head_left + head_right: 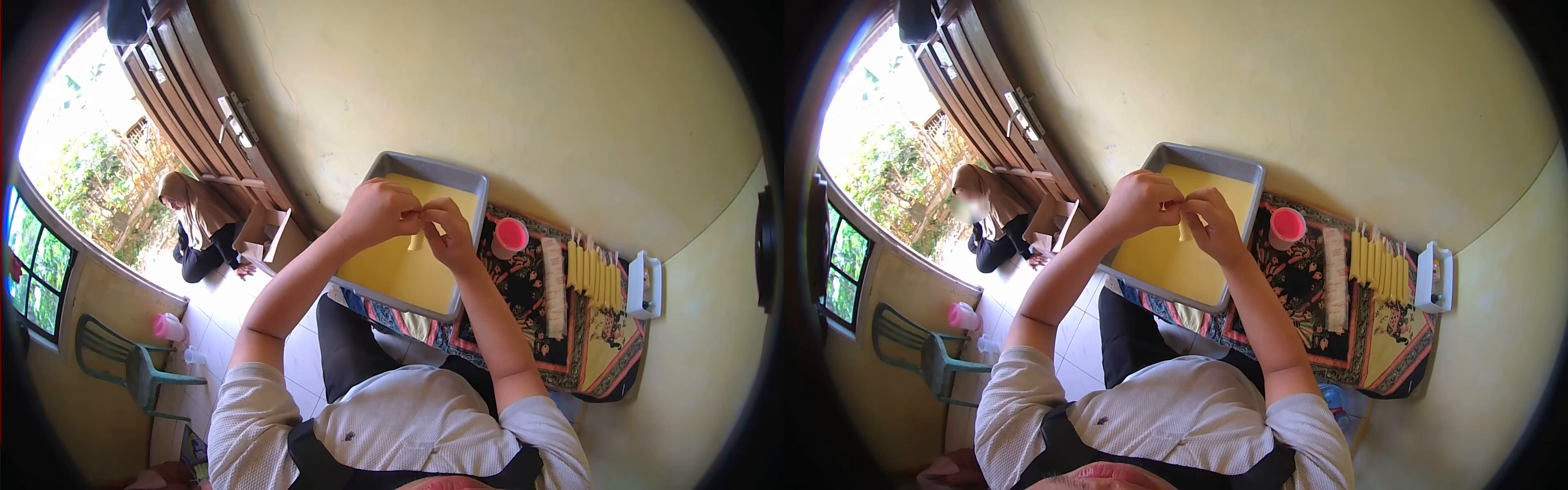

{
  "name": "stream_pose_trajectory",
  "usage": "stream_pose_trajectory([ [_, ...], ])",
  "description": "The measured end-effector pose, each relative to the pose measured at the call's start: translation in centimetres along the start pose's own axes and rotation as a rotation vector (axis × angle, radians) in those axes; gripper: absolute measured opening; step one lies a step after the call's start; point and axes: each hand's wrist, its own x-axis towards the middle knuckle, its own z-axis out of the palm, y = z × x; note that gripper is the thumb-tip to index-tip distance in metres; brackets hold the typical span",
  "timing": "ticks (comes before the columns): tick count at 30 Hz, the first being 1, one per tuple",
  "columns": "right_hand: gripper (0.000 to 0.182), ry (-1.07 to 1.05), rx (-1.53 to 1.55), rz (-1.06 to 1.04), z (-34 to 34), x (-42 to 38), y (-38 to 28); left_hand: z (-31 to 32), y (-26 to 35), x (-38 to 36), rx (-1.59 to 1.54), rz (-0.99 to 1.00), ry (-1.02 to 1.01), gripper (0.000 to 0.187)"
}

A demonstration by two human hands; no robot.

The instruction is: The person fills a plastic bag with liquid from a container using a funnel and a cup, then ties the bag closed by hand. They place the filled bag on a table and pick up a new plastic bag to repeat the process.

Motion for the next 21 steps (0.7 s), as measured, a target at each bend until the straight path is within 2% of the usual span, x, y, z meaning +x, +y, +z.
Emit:
stream_pose_trajectory([
  [11, 0.019, 0.004, 0.008, 0.036, -0.1, 0.0, -0.3, 1.0, -0.9, -0.4, -0.381, -0.248, -0.077, 0.012],
  [14, 0.020, 0.015, 0.019, 0.060, -0.3, 0.2, -0.7, 1.1, -0.2, -0.7, -0.239, -0.197, -0.040, 0.011],
  [17, 0.020, 0.023, 0.061, 0.097, -0.3, 0.1, -0.6, 0.7, 0.5, -0.6, -0.024, 0.016, 0.030, 0.008],
  [21, 0.022, 0.047, 0.073, 0.137, -0.1, 0.0, -0.3, 0.3, 0.6, -0.3, 0.046, 0.080, 0.018, 0.006],
])
